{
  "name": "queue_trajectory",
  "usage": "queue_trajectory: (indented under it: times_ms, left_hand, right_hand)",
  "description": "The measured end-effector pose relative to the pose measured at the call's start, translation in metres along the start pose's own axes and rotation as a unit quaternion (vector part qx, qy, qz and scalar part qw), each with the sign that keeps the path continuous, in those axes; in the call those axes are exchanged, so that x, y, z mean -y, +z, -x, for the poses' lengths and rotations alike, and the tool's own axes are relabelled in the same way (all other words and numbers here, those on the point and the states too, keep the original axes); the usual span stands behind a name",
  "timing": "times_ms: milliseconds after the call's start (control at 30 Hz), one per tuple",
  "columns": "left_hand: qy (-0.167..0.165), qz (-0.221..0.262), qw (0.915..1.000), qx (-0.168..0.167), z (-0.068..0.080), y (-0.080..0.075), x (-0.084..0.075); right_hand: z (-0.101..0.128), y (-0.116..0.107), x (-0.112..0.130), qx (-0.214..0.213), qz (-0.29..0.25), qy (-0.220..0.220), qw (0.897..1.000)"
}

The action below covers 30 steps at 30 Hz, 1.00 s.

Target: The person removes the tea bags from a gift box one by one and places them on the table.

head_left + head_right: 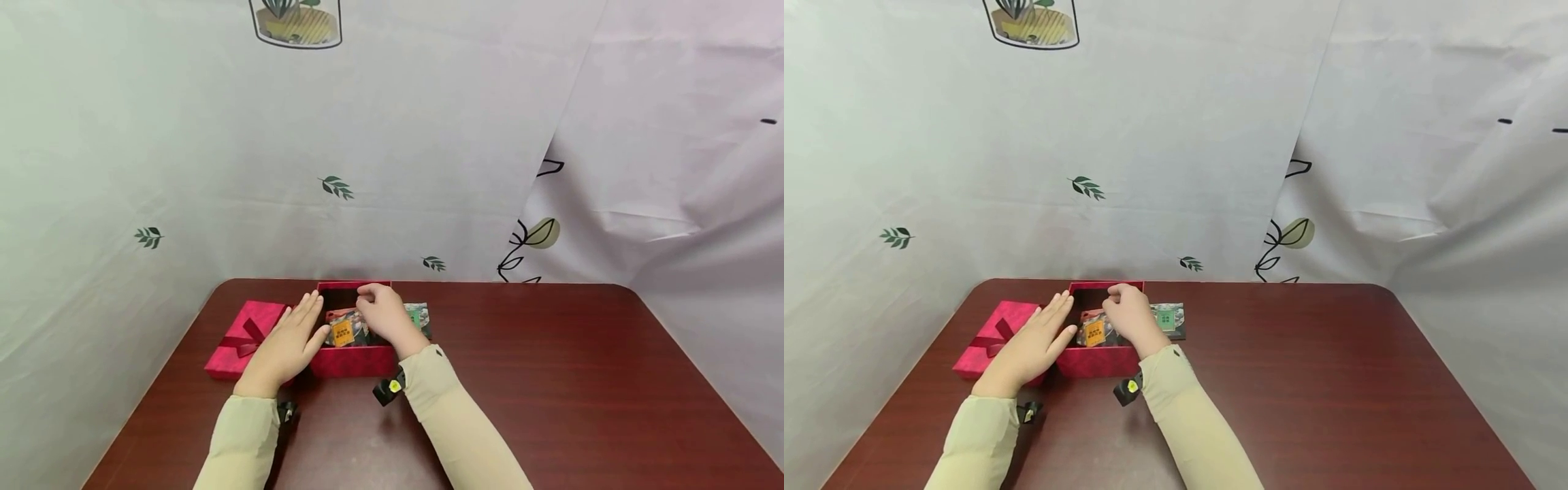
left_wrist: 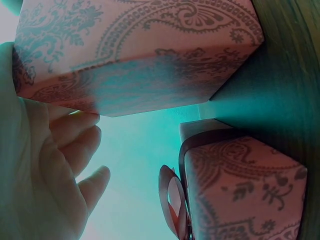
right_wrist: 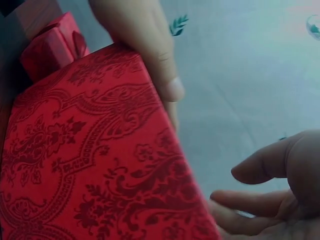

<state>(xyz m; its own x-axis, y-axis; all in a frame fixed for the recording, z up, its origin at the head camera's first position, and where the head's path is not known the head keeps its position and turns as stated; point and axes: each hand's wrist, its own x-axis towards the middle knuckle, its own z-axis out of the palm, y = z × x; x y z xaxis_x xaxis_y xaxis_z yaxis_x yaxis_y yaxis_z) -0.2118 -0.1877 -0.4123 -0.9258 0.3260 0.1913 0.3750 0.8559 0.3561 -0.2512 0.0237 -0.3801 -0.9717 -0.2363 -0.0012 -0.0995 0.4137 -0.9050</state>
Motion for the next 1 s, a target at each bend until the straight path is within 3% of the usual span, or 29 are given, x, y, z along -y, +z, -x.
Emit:
queue_trajectory:
  times_ms: [200, 533, 833, 1000]
  left_hand:
    - [0.001, -0.005, 1.0000, 0.000, 0.000, 0.001, 0.002]
    - [0.001, 0.001, 1.0000, 0.002, 0.002, -0.002, 0.003]
    - [0.002, 0.002, 1.0000, 0.002, 0.001, 0.001, 0.007]
    - [0.003, 0.002, 1.0000, 0.002, 0.001, 0.001, 0.008]
  right_hand:
    - [-0.008, 0.007, 0.004, 0.023, 0.022, 0.047, 0.998]
    - [-0.011, 0.020, 0.004, 0.031, 0.106, 0.076, 0.991]
    - [-0.013, 0.030, -0.002, 0.027, 0.114, 0.091, 0.989]
    - [-0.014, 0.031, -0.004, 0.012, 0.111, 0.079, 0.991]
